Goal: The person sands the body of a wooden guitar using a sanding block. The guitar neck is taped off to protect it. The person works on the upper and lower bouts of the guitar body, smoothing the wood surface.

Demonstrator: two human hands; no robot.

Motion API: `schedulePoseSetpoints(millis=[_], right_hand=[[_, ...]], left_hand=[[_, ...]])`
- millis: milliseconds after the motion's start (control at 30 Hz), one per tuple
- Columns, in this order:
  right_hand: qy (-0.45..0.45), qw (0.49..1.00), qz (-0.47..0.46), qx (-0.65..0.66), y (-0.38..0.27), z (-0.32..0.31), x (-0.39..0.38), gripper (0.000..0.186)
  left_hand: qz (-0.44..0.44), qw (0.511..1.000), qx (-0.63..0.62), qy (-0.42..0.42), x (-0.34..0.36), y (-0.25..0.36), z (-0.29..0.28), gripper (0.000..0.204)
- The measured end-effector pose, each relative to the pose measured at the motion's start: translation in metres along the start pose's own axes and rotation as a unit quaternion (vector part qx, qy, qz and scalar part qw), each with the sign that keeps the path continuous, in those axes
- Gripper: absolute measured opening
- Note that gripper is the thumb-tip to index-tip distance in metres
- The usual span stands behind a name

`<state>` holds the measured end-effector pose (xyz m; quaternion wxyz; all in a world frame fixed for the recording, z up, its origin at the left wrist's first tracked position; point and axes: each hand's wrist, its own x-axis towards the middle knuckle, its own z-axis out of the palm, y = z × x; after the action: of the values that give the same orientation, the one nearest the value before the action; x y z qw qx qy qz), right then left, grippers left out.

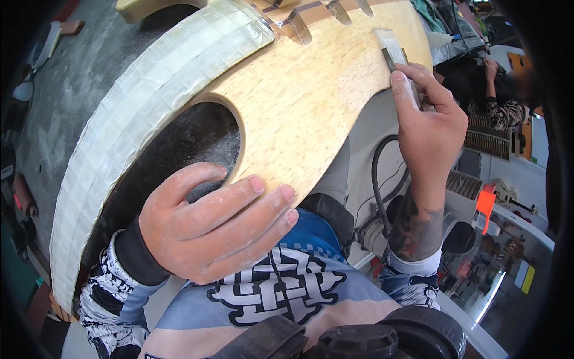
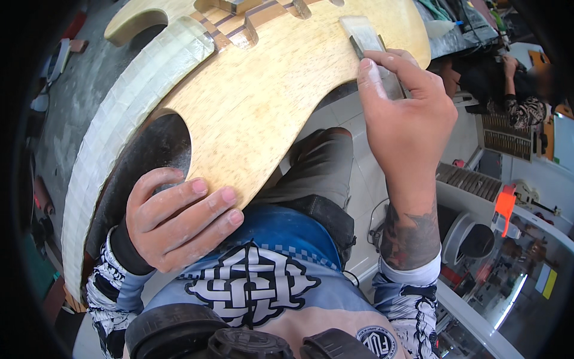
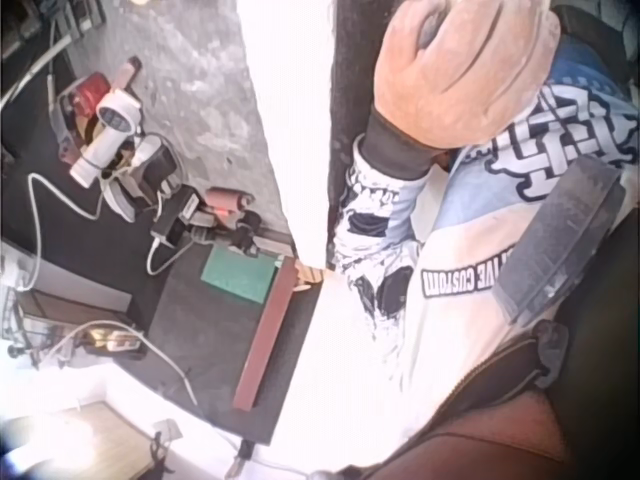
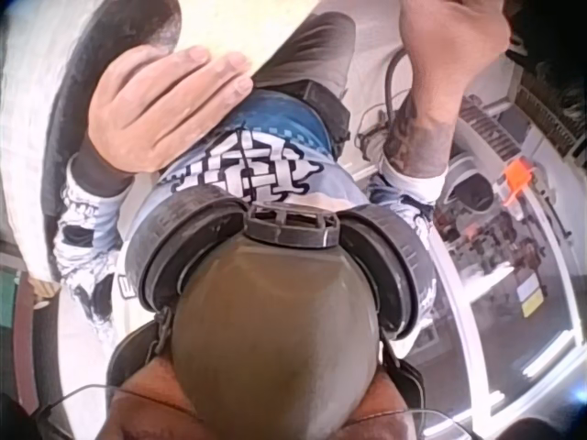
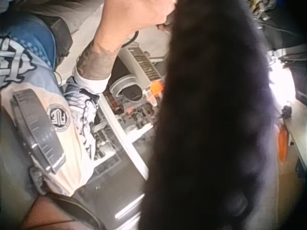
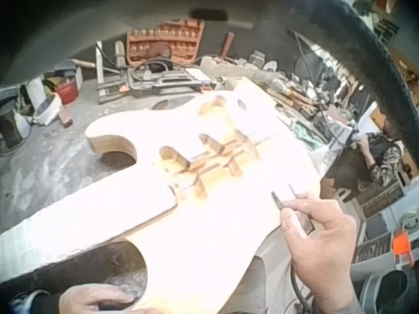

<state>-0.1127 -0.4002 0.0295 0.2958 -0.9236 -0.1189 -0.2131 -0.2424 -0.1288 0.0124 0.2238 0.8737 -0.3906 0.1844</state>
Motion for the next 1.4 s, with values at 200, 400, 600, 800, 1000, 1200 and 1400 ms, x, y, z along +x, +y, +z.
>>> schedulePoseSetpoints(millis=[200, 400, 600, 800, 1000, 1200, 1400], right_hand=[[-0.050, 0.992, 0.019, -0.113, -0.003, -0.003, 0.023, 0.021], [0.002, 0.996, -0.042, -0.075, 0.057, -0.001, 0.059, 0.023], [0.020, 0.997, -0.067, -0.008, 0.059, 0.006, 0.078, 0.025], [-0.066, 0.929, 0.199, 0.304, 0.040, -0.001, 0.106, 0.024], [-0.158, 0.882, 0.227, 0.382, 0.044, -0.003, 0.127, 0.029], [-0.107, 0.990, -0.069, 0.053, 0.047, 0.000, 0.107, 0.042], [-0.155, 0.982, -0.080, -0.075, 0.058, -0.009, 0.110, 0.044]], left_hand=[[0.005, 1.000, -0.001, -0.003, 0.000, -0.001, -0.002, 0.031], [0.014, 1.000, -0.002, 0.015, 0.002, -0.004, 0.002, 0.030], [0.013, 1.000, -0.007, 0.026, 0.003, -0.004, 0.001, 0.029], [0.016, 0.999, -0.008, 0.038, 0.005, -0.006, 0.001, 0.028], [0.009, 0.998, -0.023, 0.050, 0.005, -0.005, 0.001, 0.027], [0.002, 0.998, -0.031, 0.045, 0.005, -0.005, 0.002, 0.027], [0.002, 0.999, -0.030, 0.043, 0.009, -0.006, -0.001, 0.027]])
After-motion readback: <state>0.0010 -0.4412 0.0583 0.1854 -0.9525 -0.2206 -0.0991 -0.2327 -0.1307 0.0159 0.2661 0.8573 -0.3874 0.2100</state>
